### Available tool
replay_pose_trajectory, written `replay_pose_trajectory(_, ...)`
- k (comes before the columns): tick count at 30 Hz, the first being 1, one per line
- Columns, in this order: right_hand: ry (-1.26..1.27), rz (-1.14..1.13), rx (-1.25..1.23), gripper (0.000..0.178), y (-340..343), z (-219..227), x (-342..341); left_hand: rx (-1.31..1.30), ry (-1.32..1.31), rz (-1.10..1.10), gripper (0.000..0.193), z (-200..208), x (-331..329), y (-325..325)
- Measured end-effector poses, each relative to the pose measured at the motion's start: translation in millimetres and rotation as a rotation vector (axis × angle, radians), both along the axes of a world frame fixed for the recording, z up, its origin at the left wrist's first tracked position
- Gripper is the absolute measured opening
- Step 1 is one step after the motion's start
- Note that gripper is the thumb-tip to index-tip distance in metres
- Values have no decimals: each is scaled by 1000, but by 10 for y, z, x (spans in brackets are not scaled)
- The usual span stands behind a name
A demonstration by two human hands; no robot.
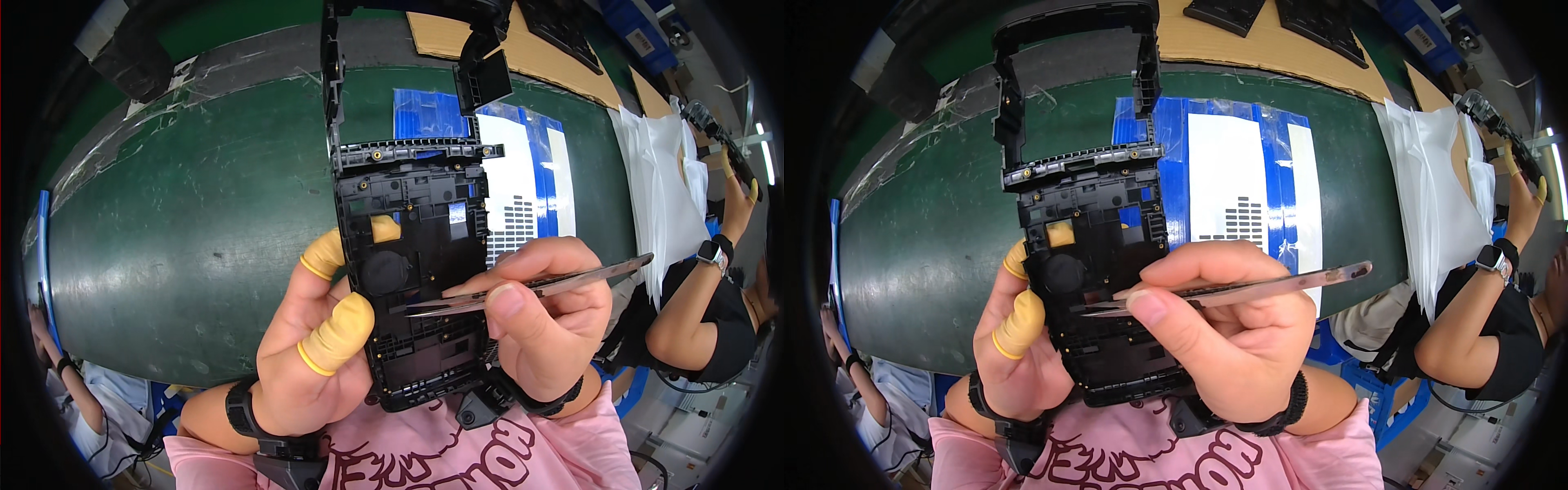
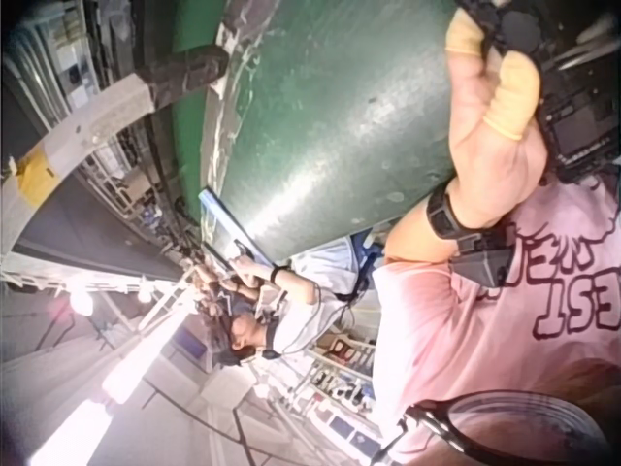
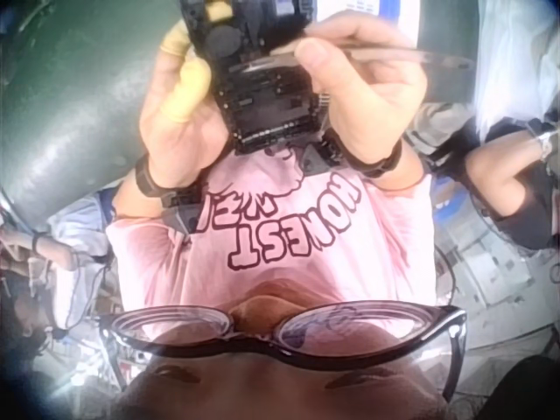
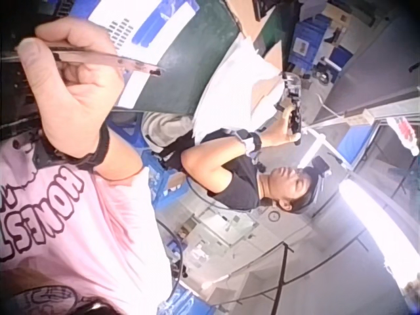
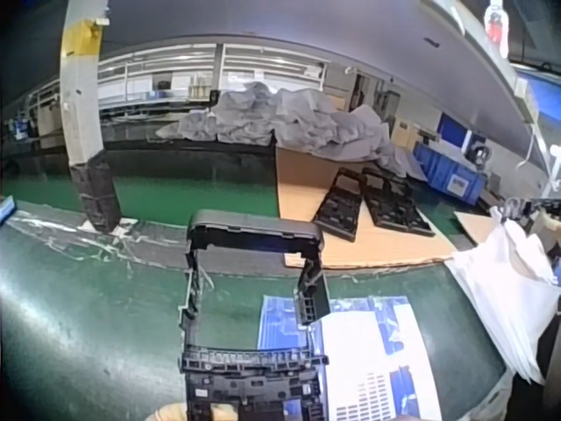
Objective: Use tweezers to pick up small black rubber or adhesive components and place them into specific slots on a black plastic chassis on a factory assembly line.
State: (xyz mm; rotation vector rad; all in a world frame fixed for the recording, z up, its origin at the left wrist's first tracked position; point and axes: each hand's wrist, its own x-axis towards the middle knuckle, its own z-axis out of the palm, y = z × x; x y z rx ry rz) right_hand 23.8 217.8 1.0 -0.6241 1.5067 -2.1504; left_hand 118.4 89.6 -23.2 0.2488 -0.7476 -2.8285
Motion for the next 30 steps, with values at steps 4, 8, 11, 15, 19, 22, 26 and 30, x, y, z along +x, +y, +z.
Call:
replay_pose_trajectory(4, 8, -3, 37, 17, -6, 6, 4, -1, -4, -3, 48, 5, 5, -5)
replay_pose_trajectory(8, 11, -3, 45, 17, 5, 8, -6, 17, -19, 8, 48, -6, 17, 7)
replay_pose_trajectory(11, -15, 7, 43, 16, 4, 18, -7, 26, -38, 9, 49, 0, 19, 7)
replay_pose_trajectory(15, -2, 19, 42, 16, -2, 21, -10, 24, -8, 1, 49, 7, 15, 8)
replay_pose_trajectory(19, -17, -5, 35, 16, -15, 14, 4, 9, 9, -3, 48, 2, 15, 9)
replay_pose_trajectory(22, -33, -46, 38, 16, -36, 13, 38, -15, 28, 0, 48, -4, 14, 9)
replay_pose_trajectory(26, -63, -74, 15, 16, -49, 3, 51, -17, 37, 14, 48, 6, 10, 17)
replay_pose_trajectory(30, -67, -71, 0, 16, -67, -8, 57, -10, 40, 8, 48, 15, 6, 17)
